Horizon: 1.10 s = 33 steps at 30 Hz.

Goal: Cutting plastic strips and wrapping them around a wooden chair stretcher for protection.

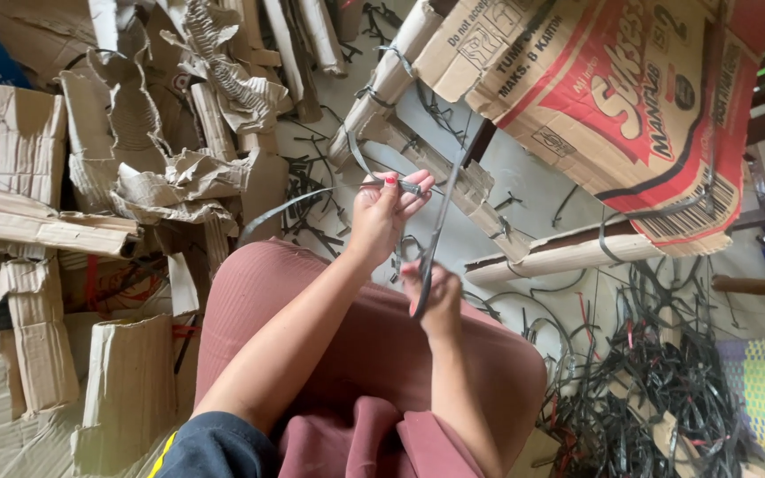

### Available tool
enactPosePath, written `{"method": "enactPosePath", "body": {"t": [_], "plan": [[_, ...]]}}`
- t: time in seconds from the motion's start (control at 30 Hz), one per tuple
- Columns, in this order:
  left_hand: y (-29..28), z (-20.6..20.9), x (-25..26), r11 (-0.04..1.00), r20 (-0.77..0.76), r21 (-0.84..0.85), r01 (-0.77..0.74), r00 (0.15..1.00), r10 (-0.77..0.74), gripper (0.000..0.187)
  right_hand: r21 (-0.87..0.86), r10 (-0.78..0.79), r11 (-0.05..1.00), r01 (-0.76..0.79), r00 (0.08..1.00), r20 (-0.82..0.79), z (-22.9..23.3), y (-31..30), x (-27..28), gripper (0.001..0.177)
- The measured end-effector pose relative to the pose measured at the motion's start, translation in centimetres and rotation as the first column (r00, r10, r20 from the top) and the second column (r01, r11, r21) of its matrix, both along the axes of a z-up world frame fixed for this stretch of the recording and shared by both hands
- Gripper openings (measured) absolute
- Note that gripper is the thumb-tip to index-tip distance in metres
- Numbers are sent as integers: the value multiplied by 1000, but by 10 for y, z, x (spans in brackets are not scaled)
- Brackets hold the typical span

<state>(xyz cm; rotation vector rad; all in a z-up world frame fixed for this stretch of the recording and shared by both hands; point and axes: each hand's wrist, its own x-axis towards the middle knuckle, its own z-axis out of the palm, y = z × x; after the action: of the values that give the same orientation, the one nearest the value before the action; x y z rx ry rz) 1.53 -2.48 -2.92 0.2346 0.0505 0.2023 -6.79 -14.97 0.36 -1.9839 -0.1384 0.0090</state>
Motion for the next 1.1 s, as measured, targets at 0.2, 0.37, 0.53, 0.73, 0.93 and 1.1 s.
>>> {"method": "enactPosePath", "body": {"t": [0.2,0.37,0.53,0.73,0.93,1.1], "plan": [[-2,0,-2,973,-49,138,184,983,-179,12,-85,-4,996,39,927,376,44,-11,47,28],[9,7,-4,949,-40,193,250,968,-246,14,-100,222,973,-206,956,191,53,-18,86,26],[16,12,-3,917,-58,260,304,952,-299,16,-60,241,970,-235,962,130,75,-8,83,16],[24,24,-13,538,1,841,60,994,-112,11,-19,246,969,-246,969,-26,99,-27,87,17],[3,22,-21,398,157,917,-19,935,-317,20,-84,290,953,-290,957,-17,143,-10,85,20],[3,39,-39,424,65,891,162,879,-472,17,-197,275,950,-240,946,171,155,5,91,18]]}}
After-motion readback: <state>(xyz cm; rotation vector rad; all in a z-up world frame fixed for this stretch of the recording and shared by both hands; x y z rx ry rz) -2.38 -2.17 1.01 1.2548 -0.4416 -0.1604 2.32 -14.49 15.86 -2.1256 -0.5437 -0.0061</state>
